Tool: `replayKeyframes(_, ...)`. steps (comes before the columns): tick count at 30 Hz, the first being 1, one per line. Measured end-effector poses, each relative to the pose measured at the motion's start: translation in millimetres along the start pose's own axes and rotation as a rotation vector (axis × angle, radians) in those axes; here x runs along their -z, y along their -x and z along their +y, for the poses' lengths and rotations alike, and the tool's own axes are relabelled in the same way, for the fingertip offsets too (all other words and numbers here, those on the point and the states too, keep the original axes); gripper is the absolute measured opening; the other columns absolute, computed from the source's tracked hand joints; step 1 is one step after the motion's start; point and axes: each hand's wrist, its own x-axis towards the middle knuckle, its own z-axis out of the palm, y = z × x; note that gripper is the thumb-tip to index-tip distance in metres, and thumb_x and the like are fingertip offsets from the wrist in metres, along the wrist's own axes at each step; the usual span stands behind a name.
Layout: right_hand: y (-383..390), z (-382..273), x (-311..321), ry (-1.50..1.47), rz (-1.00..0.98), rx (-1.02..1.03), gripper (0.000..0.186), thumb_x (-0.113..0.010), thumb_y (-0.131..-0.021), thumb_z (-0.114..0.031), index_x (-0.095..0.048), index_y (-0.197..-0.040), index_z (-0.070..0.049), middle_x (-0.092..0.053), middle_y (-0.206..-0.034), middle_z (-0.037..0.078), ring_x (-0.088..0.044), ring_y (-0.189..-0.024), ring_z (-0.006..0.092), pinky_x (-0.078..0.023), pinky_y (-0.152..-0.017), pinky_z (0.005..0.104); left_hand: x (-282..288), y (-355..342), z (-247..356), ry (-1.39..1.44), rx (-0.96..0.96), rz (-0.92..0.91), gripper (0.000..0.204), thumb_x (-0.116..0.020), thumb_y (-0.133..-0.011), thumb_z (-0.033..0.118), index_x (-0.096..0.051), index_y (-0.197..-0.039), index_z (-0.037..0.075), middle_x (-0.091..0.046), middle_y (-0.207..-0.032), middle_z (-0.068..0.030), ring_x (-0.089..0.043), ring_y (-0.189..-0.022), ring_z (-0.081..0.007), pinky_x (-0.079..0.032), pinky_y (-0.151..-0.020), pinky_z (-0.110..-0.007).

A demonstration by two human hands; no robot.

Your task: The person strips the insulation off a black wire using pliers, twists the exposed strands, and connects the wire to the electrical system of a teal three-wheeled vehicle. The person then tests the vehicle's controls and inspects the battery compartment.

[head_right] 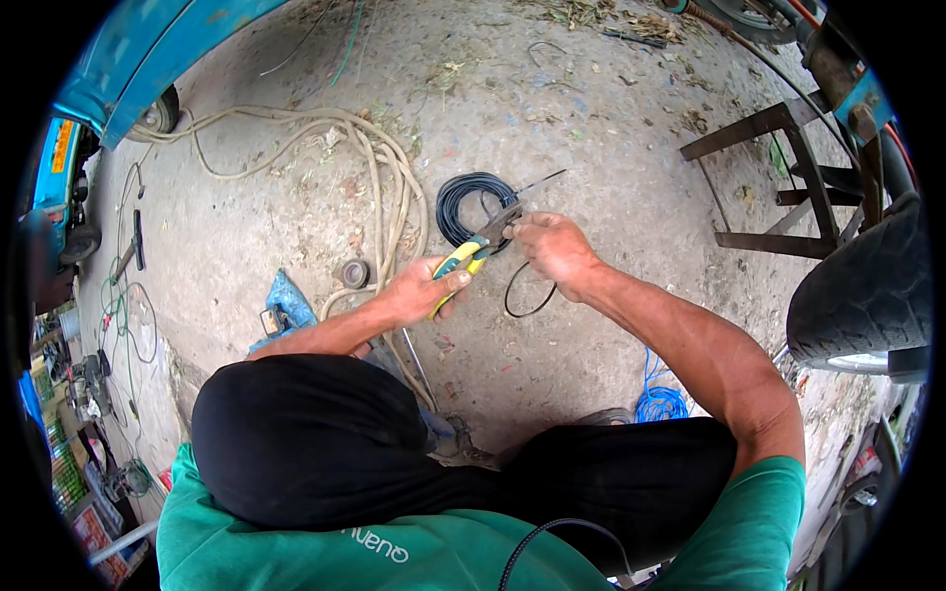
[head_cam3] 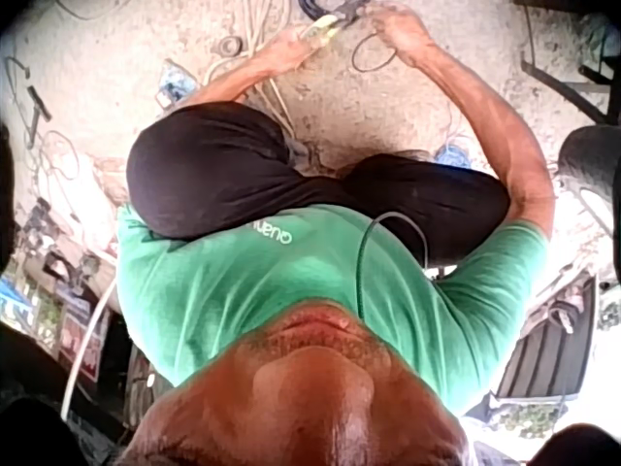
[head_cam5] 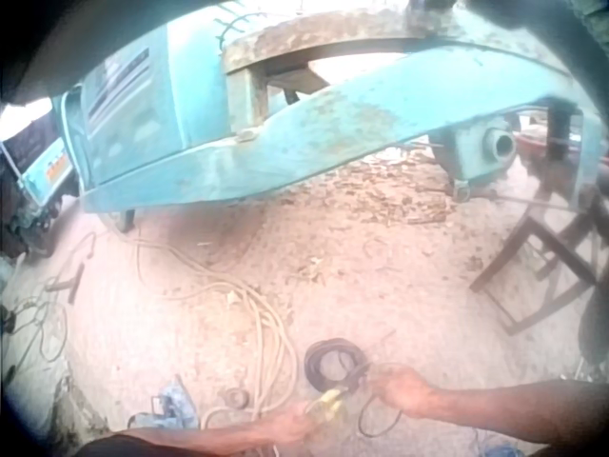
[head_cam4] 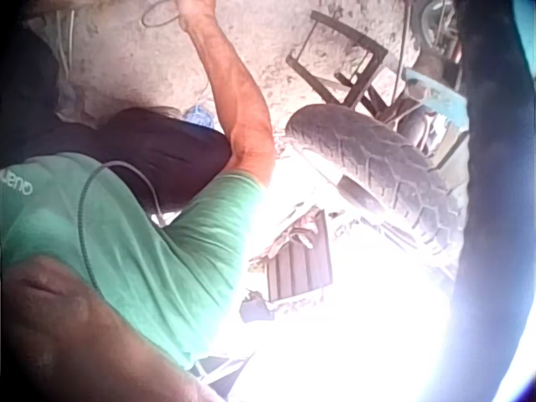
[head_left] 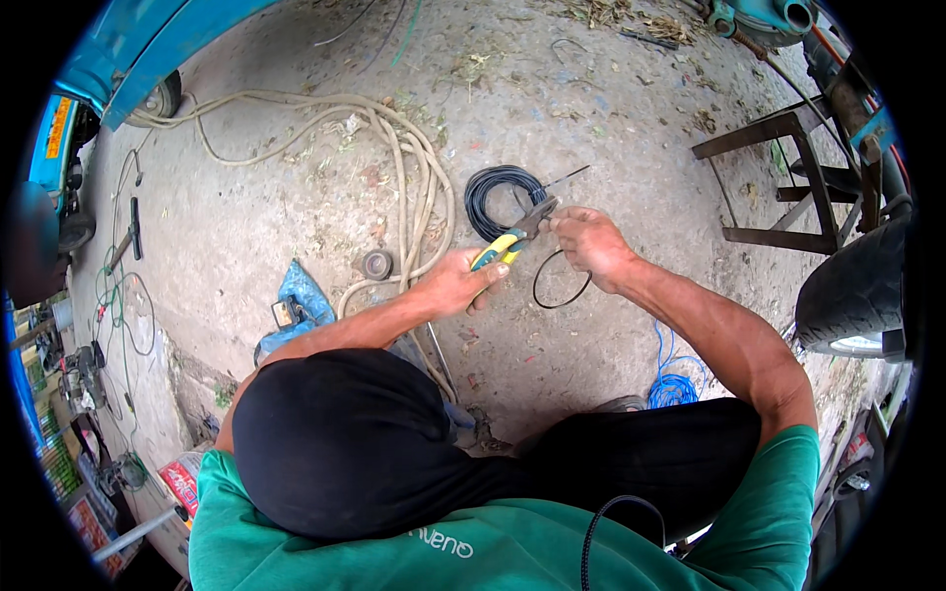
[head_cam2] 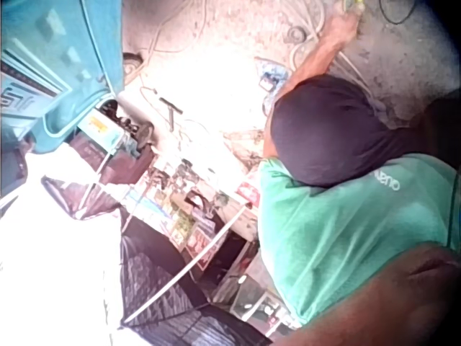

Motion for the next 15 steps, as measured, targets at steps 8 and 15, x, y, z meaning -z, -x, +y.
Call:
replayKeyframes(8, -10.6, -6.6, 21.9, -0.013, -0.103, 0.127, 0.027, -0.053, -0.097, -0.016, -0.062, -0.116, 0.001, -0.038, -0.063, -0.01, -0.032, -0.051, 0.0027, -0.027, -0.045, 0.0209, 9.8, 4.5, -4.7, 0.201, 0.066, -0.087, 0.031, -0.06, -0.097, 0.035, -0.059, -0.095, 0.005, -0.061, -0.076, -0.0029, -0.058, -0.059, -0.011, -0.048, -0.052, -0.028)
replayKeyframes(15, 3.5, -24.0, 21.1, 0.132, -0.156, 0.077, 0.027, -0.053, -0.097, -0.015, -0.061, -0.115, 0.002, -0.04, -0.067, -0.009, -0.033, -0.055, 0.0029, -0.028, -0.048, 0.0211, 17.8, 1.9, -21.1, -0.395, -0.099, -0.096, 0.029, -0.067, -0.091, 0.03, -0.064, -0.104, 0.004, -0.063, -0.085, -0.0059, -0.059, -0.081, -0.0165, -0.047, -0.074, -0.033)
